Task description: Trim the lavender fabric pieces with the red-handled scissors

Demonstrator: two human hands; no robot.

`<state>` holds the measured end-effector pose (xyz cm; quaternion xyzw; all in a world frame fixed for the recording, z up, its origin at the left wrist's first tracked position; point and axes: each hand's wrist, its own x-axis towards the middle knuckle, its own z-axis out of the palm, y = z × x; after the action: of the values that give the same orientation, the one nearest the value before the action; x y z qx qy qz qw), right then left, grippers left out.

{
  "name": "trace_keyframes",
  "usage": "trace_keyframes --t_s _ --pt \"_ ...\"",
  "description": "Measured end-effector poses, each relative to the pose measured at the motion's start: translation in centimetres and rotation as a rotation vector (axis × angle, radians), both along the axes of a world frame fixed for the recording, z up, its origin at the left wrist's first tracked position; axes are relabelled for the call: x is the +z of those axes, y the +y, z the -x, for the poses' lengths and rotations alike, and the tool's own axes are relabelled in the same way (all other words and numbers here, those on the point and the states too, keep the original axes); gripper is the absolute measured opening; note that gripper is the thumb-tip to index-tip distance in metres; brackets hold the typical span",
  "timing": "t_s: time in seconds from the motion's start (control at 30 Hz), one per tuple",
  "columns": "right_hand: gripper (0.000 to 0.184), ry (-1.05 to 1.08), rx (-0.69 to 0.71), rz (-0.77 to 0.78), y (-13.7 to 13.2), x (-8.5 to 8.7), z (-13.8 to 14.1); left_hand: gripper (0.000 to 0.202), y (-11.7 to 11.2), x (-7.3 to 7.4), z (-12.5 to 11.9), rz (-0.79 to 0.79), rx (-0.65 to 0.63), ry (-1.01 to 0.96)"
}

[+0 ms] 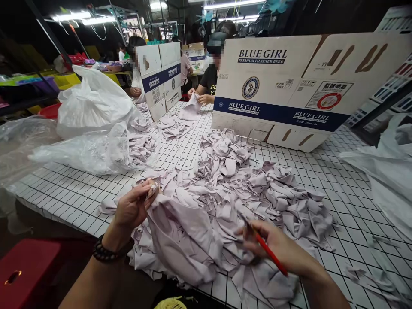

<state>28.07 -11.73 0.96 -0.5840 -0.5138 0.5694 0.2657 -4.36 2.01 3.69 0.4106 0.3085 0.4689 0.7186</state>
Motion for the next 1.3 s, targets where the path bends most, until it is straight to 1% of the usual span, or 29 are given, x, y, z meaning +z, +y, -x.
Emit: trace_keyframes --t_s 0.07,0.1,0.13,0.2,0.27,0.33,0.4,0.43,0.5,0.53,0.57,0.6,0.63,0.67,0.7,0.73,0.77,0.8,0.83,0.9,0.97,1.0,1.03,1.07,1.1,1.13,1.17,1.23,1.3 --pt "0.030 -0.052 -0.199 -0.109 1.5 -1.1 0.6 0.020 0.1 -0.3 0.0 0.012 -0.011 0.021" --pt "0.029 -0.061 -0.239 -0.187 2.5 -1.7 1.1 0.020 0.1 -0.4 0.0 0.010 -0.014 0.031" --pt "0.028 -0.057 -0.230 -0.268 3.6 -2.2 1.7 0.020 0.1 -0.3 -0.2 0.002 -0.013 0.040" --pt "0.025 -0.050 -0.133 -0.353 5.9 -3.0 3.2 0.021 0.0 -0.1 -0.4 -0.038 -0.008 0.068" --pt "0.022 -0.042 -0.043 -0.367 7.7 -3.3 4.4 0.022 0.1 0.3 -0.5 -0.102 0.000 0.116" --pt "0.020 -0.026 0.021 -0.353 8.8 -2.9 4.9 0.023 0.4 1.1 -0.2 -0.166 0.024 0.173" --pt "0.022 -0.011 0.071 -0.328 8.9 -1.5 4.5 0.023 1.0 2.6 0.5 -0.232 0.070 0.222" --pt "0.023 0.005 0.099 -0.307 8.5 -0.4 4.1 0.023 1.5 3.8 0.7 -0.272 0.101 0.241" --pt "0.027 0.062 0.159 -0.256 7.3 2.4 3.3 0.024 2.6 6.8 0.7 -0.377 0.174 0.268" --pt "0.028 0.154 0.201 -0.209 6.5 3.9 3.1 0.026 3.3 8.5 0.2 -0.444 0.201 0.268" --pt "0.030 0.227 0.202 -0.184 5.6 5.4 3.1 0.027 4.1 10.2 -0.6 -0.517 0.219 0.264" --pt "0.031 0.309 0.168 -0.177 4.7 6.6 3.4 0.030 4.9 11.8 -1.9 -0.637 0.215 0.256" --pt "0.032 0.385 0.126 -0.175 3.9 7.5 3.8 0.033 5.8 13.1 -3.5 -0.720 0.140 0.263" --pt "0.032 0.440 0.070 -0.170 3.2 8.0 4.5 0.032 6.7 14.0 -5.4 -0.775 0.065 0.245" --pt "0.033 0.487 0.017 -0.165 2.7 8.0 5.2 0.031 7.6 14.4 -7.4 -0.791 -0.062 0.276" --pt "0.035 0.513 -0.032 -0.157 2.2 7.7 6.0 0.032 8.4 14.2 -9.5 -0.814 -0.157 0.316" --pt "0.037 0.518 -0.076 -0.145 1.9 6.9 6.7 0.032 9.1 13.6 -11.3 -0.851 -0.222 0.385" --pt "0.040 0.503 -0.116 -0.130 1.7 5.9 7.4 0.031 9.6 12.6 -12.8 -0.894 -0.273 0.490" --pt "0.043 0.471 -0.157 -0.113 1.5 4.7 7.9 0.028 9.8 11.1 -13.9 -0.924 -0.291 0.617" --pt "0.049 0.393 -0.241 -0.080 1.2 2.2 8.5 0.025 8.8 7.6 -14.4 -0.963 -0.223 0.788" --pt "0.054 0.339 -0.298 -0.050 0.8 -0.1 8.7 0.026 6.0 4.1 -13.0 -0.955 -0.090 0.802" --pt "0.055 0.324 -0.314 -0.038 0.5 -1.0 8.7 0.029 4.0 2.4 -11.8 -0.891 -0.032 0.793" --pt "0.055 0.315 -0.324 -0.029 0.3 -1.6 8.7 0.037 1.8 1.0 -10.5 -0.779 -0.001 0.787" --pt "0.055 0.313 -0.330 -0.021 0.2 -2.1 8.7 0.047 -0.5 -0.3 -9.3 -0.617 -0.079 0.774" --pt "0.055 0.318 -0.334 -0.014 0.0 -2.3 8.8 0.058 -2.7 -1.4 -8.3 -0.414 -0.242 0.731" --pt "0.055 0.326 -0.335 -0.010 0.0 -2.5 9.0 0.062 -4.8 -2.4 -7.5 -0.191 -0.374 0.642" --pt "0.054 0.335 -0.331 -0.008 -0.1 -2.5 9.3 0.059 -6.6 -3.3 -7.2 -0.031 -0.394 0.534" --pt "0.050 0.337 -0.295 -0.012 -0.2 -2.6 10.0 0.053 -9.1 -4.5 -7.5 0.107 -0.337 0.367" --pt "0.044 0.319 -0.254 -0.021 -0.6 -2.8 10.5 0.048 -10.2 -5.2 -8.5 0.137 -0.233 0.255"
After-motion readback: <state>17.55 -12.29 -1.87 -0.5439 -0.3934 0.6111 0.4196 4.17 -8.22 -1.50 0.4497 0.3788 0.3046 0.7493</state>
